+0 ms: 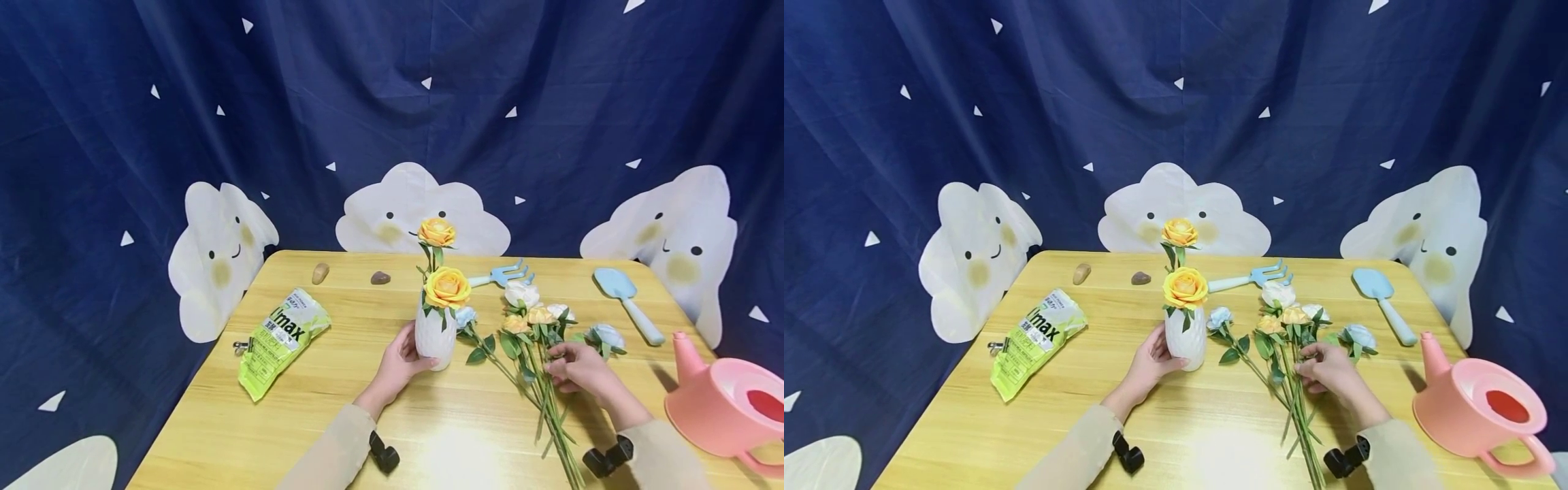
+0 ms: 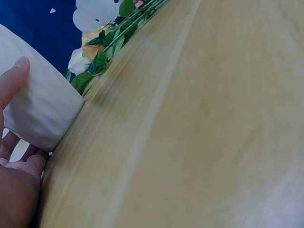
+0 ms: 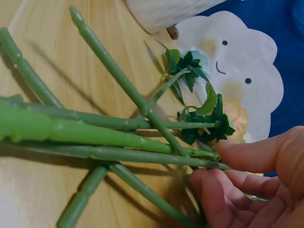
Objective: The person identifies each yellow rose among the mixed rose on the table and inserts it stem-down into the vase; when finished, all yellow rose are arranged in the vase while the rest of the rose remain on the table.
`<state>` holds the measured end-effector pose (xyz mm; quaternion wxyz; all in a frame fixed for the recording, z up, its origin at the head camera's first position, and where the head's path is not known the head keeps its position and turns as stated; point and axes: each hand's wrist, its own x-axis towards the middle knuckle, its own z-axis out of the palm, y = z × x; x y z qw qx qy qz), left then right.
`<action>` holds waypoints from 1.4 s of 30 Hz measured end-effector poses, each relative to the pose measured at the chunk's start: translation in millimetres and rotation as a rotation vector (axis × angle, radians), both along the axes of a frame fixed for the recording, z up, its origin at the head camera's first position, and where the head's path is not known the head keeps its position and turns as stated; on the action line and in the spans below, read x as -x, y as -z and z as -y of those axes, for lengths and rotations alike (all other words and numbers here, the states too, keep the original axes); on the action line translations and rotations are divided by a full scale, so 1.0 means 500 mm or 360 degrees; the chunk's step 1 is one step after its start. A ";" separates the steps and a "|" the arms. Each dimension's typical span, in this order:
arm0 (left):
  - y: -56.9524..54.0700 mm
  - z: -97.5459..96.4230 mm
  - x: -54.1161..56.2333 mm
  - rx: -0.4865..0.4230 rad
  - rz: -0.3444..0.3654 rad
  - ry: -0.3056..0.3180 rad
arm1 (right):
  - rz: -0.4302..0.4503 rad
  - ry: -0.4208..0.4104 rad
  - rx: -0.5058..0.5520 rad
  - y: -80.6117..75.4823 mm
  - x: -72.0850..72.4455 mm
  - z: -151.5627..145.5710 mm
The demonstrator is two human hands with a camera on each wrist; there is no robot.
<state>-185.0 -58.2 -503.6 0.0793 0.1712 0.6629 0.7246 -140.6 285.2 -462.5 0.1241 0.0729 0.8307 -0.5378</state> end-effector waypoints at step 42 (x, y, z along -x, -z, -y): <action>0.003 0.000 -0.001 -0.0023 -0.0011 0.0000 | -0.0428 -0.0040 0.0542 -0.166 0.041 0.031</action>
